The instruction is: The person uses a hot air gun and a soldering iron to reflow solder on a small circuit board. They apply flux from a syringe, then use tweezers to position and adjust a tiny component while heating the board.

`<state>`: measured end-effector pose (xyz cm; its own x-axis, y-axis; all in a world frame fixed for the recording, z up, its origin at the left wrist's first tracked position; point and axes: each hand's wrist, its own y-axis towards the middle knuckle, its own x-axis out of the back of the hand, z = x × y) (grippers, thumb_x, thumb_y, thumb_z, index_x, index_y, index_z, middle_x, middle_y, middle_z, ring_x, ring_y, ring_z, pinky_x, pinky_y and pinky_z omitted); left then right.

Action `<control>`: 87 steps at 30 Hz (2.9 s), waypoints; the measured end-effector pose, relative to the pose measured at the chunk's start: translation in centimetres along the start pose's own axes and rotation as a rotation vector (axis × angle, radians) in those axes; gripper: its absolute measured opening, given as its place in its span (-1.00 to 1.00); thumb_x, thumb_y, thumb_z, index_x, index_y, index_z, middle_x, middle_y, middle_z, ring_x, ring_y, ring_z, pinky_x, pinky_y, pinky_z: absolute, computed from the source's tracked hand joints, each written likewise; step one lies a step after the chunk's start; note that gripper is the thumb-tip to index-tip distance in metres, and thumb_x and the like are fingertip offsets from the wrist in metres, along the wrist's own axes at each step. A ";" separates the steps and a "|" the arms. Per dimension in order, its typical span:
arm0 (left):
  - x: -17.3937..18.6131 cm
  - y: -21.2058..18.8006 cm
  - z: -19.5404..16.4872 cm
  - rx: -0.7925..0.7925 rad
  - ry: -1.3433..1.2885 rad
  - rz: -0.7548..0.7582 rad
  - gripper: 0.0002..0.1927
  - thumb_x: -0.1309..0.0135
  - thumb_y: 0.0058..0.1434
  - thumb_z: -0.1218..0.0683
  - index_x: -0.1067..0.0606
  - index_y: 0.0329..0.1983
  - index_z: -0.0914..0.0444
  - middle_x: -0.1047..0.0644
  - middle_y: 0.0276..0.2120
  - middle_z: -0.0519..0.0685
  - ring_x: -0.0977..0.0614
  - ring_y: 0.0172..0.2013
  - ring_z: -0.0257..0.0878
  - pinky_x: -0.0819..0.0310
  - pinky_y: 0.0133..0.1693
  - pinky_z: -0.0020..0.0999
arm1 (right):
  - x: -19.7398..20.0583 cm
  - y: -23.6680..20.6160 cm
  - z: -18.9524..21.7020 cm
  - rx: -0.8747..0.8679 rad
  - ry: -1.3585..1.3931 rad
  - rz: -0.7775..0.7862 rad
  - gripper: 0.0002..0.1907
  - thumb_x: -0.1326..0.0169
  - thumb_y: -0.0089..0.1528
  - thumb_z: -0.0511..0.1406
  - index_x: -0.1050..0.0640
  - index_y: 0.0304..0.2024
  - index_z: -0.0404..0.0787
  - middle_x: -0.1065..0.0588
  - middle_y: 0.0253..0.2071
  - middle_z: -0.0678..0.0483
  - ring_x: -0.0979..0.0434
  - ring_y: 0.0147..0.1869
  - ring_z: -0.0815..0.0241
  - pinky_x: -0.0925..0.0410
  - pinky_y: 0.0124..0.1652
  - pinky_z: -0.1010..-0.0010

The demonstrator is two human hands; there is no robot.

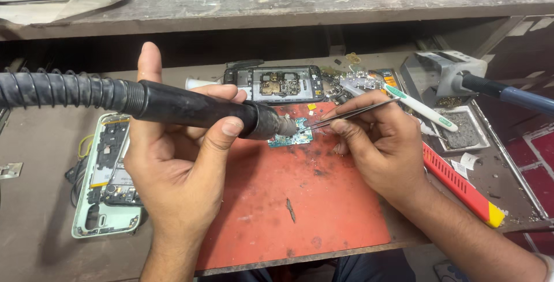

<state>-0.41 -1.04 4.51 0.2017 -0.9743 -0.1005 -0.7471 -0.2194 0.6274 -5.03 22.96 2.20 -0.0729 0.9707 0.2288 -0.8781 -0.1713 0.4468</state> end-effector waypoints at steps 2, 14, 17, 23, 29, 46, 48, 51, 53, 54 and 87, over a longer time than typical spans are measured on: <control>-0.1 0.1 0.0 0.002 -0.031 0.001 -0.14 -0.19 0.47 0.31 0.09 0.62 0.39 -0.62 -0.02 0.07 -0.66 -0.08 -0.37 -0.63 0.03 -0.52 | 0.0 0.0 0.0 -0.005 -0.004 -0.005 -0.88 -0.05 0.36 -0.50 -0.44 -0.05 -0.34 -0.61 -0.21 0.01 -0.62 -0.22 0.37 -0.49 -0.33 0.61; -0.2 0.3 -0.4 0.010 -0.025 -0.008 -0.14 -0.18 0.45 0.32 0.09 0.62 0.38 -0.63 -0.02 0.08 -0.66 -0.09 -0.36 -0.63 0.02 -0.52 | -0.1 0.0 0.1 -0.020 0.004 -0.023 -0.86 -0.02 0.36 -0.51 -0.40 -0.03 -0.35 -0.59 -0.15 -0.01 -0.68 -0.06 0.30 -0.52 -0.30 0.61; -0.2 0.2 -0.3 -0.012 -0.018 0.001 -0.15 -0.19 0.48 0.32 0.09 0.62 0.38 -0.62 -0.01 0.09 -0.66 -0.07 -0.36 -0.62 0.04 -0.52 | -0.1 0.0 0.0 -0.003 0.018 -0.023 -0.86 -0.03 0.37 -0.50 -0.40 -0.03 -0.35 -0.60 -0.15 -0.01 -0.67 -0.08 0.31 -0.51 -0.30 0.61; -0.2 0.2 -0.2 0.091 -0.017 -0.065 -0.09 -0.18 0.32 0.31 0.07 0.61 0.38 -0.62 -0.03 0.06 -0.65 -0.09 -0.36 -0.61 0.02 -0.50 | -0.1 0.0 0.0 -0.005 0.011 -0.022 -0.87 -0.04 0.36 -0.51 -0.42 -0.04 -0.34 -0.59 -0.17 -0.01 -0.64 -0.13 0.35 -0.51 -0.30 0.60; 0.1 0.1 0.1 -0.014 -0.016 -0.012 -0.15 -0.19 0.48 0.33 0.08 0.62 0.38 -0.62 0.01 0.09 -0.67 -0.07 -0.35 -0.61 0.04 -0.52 | -0.1 0.0 -0.1 -0.022 0.014 -0.012 -0.86 -0.05 0.35 -0.51 -0.43 -0.04 -0.34 -0.59 -0.18 0.01 -0.63 -0.13 0.36 -0.53 -0.28 0.59; 0.2 0.0 0.2 -0.009 0.021 -0.018 -0.15 -0.21 0.47 0.31 0.06 0.62 0.37 -0.63 0.00 0.08 -0.67 -0.06 -0.36 -0.59 0.04 -0.54 | -0.2 0.1 -0.1 -0.038 -0.007 -0.027 -0.86 -0.05 0.35 -0.50 -0.42 -0.05 -0.34 -0.60 -0.19 0.01 -0.64 -0.14 0.36 -0.52 -0.30 0.59; 0.2 0.1 0.2 -0.008 0.023 -0.019 -0.15 -0.22 0.47 0.31 0.06 0.62 0.37 -0.63 0.00 0.08 -0.67 -0.07 -0.36 -0.59 0.03 -0.54 | -0.1 0.1 0.0 -0.039 0.010 -0.035 -0.86 -0.04 0.34 -0.50 -0.42 -0.05 -0.34 -0.60 -0.19 0.01 -0.65 -0.13 0.35 -0.54 -0.29 0.58; 0.0 0.2 -0.1 -0.007 -0.002 -0.016 -0.15 -0.21 0.48 0.31 0.07 0.63 0.36 -0.63 0.00 0.09 -0.66 -0.08 -0.36 -0.60 0.04 -0.52 | 0.0 0.1 0.1 -0.066 0.064 -0.059 -0.86 -0.02 0.35 -0.50 -0.42 -0.03 -0.34 -0.59 -0.20 0.00 -0.65 -0.17 0.34 -0.55 -0.28 0.56; -0.1 0.3 -0.3 0.012 -0.018 -0.025 -0.14 -0.19 0.46 0.31 0.08 0.62 0.36 -0.63 0.00 0.08 -0.67 -0.06 -0.35 -0.61 0.05 -0.51 | 0.3 0.0 0.2 -0.091 0.052 -0.079 -0.85 -0.03 0.36 -0.49 -0.42 -0.02 -0.34 -0.58 -0.24 -0.01 -0.61 -0.25 0.34 -0.53 -0.29 0.55; -0.2 0.3 -0.4 0.032 -0.023 -0.036 -0.13 -0.19 0.43 0.31 0.08 0.61 0.36 -0.62 -0.01 0.07 -0.67 -0.06 -0.35 -0.62 0.05 -0.50 | 0.5 0.0 0.2 -0.066 0.055 -0.079 -0.86 -0.03 0.37 -0.49 -0.42 -0.01 -0.34 -0.56 -0.22 -0.01 -0.59 -0.26 0.34 -0.53 -0.27 0.55; 0.0 0.2 0.2 -0.004 -0.020 -0.014 -0.15 -0.19 0.47 0.33 0.08 0.62 0.38 -0.62 0.01 0.11 -0.69 0.00 -0.29 -0.63 0.10 -0.45 | 3.0 0.5 1.1 -0.024 -0.095 -0.077 -0.84 -0.04 0.35 -0.51 -0.42 -0.01 -0.38 -0.56 -0.19 0.00 -0.64 -0.17 0.30 -0.56 -0.18 0.48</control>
<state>-0.67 -1.10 4.47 0.1992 -0.9721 -0.1242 -0.7421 -0.2324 0.6287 -5.14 25.58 4.06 0.0395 0.9602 0.2764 -0.8907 -0.0915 0.4452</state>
